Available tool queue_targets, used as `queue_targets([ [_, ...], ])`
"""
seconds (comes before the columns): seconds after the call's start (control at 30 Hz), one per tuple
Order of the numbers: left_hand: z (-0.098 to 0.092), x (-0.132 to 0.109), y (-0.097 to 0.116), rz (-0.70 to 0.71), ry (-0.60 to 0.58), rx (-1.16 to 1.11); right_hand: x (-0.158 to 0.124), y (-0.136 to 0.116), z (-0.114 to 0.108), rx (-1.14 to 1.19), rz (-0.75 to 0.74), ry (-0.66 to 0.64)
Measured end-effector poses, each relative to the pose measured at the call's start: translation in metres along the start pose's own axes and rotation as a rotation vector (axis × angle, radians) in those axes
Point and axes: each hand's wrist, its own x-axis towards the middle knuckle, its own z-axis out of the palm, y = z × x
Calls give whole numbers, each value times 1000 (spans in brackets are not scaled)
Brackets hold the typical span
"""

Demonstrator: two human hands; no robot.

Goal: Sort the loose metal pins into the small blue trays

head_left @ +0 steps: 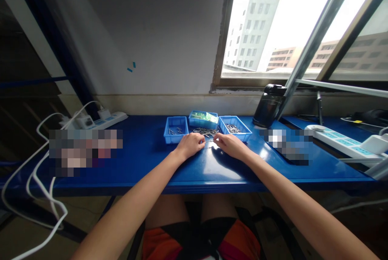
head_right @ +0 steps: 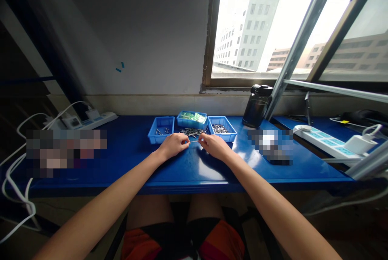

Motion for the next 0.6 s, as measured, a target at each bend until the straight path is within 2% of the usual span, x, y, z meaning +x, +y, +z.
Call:
queue_targets([
  [0.23,0,1,0,8,21,-20,0,2,1,10,-4,-5],
  [0.43,2,1,-2,-3,3,-39,0,2,3,53,-67,96],
  [0.6,6,0,-4,-35,-29,-60,-1,3,2,96,-156,83],
])
